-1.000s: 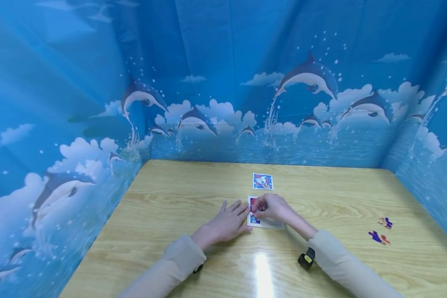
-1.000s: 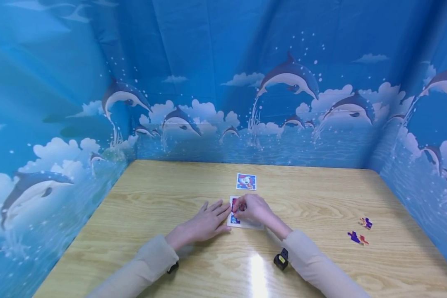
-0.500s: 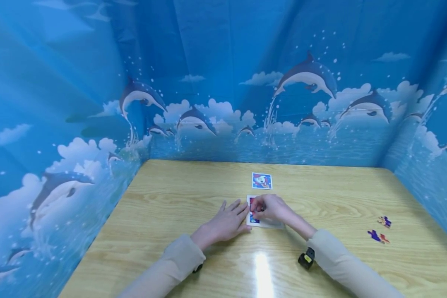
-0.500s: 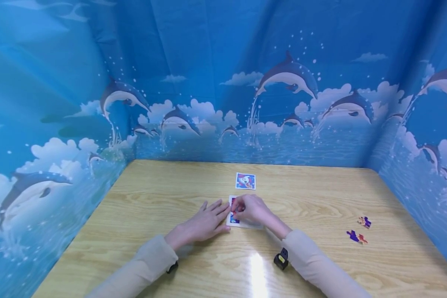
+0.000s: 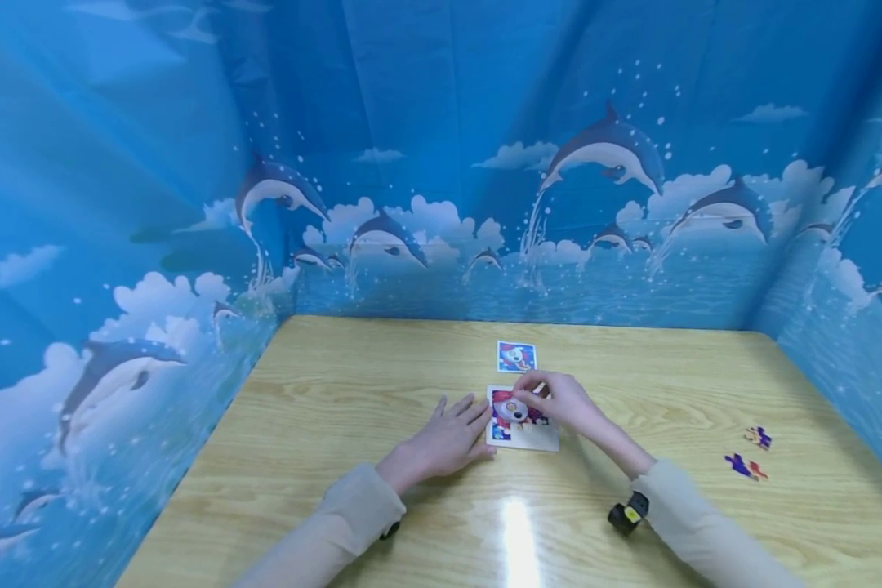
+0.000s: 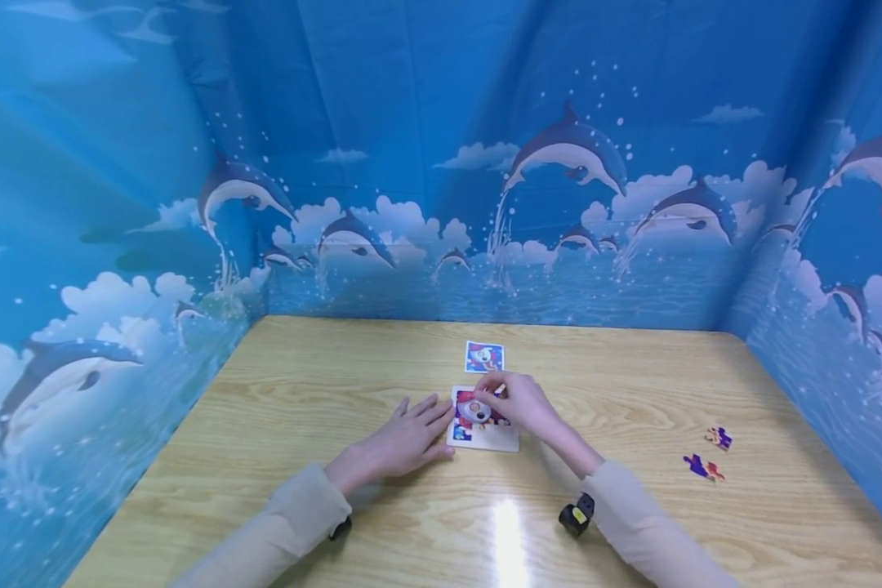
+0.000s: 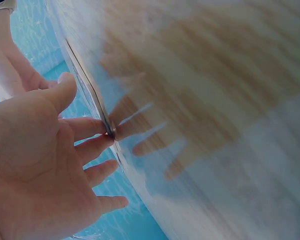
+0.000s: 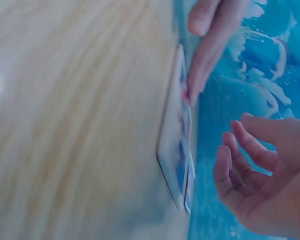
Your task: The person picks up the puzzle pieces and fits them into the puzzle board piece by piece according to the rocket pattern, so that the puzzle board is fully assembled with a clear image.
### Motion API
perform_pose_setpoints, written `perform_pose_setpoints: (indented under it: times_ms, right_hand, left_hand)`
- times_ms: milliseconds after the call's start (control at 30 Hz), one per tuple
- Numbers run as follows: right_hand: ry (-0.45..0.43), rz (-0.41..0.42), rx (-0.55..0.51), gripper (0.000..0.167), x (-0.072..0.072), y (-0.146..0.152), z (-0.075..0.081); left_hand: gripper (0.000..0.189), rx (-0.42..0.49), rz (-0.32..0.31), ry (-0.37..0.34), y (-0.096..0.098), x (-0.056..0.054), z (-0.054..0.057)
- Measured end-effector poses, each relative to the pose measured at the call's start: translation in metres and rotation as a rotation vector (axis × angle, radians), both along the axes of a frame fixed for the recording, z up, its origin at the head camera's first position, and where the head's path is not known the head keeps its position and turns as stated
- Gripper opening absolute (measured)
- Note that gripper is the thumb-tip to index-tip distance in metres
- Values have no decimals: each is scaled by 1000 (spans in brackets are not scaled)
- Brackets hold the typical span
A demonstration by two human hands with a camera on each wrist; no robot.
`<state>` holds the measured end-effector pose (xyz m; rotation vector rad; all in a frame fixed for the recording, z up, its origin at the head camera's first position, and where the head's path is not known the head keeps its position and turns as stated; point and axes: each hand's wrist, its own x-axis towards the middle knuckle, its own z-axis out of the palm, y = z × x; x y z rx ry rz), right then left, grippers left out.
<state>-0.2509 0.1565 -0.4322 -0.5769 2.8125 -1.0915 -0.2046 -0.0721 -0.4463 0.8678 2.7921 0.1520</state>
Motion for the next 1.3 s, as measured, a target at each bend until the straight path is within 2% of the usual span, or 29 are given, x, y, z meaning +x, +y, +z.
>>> perform_pose_setpoints:
  times_ms: [267,400,633,800,1000,1167,1300]
  right_hand:
    - [22,-90,-168,31,8,44,14]
    - [48,-118,-192,36,15,64,19]
    - [121,-163,-135,40,34,107,27]
    - [142,-196,-100,38,50,146,25]
    - [91,-268,-12,42,64,192,15]
    - [-3,-318,-8,48,76,224,8]
    - [-19,-331,93,49,83,242,2]
  left_hand:
    - [70,1,5,-10,1,2,2]
    - [70,1,6,-12,1,3,3]
    - [71,3,4,-6,0,3,2]
    - [71,3,3,-3,0,2,1]
    - [71,0,-2,-1,0,1,0]
    - [71,1,0,-2,0,1,0]
    - [71,-4,0,-4,1,1,0]
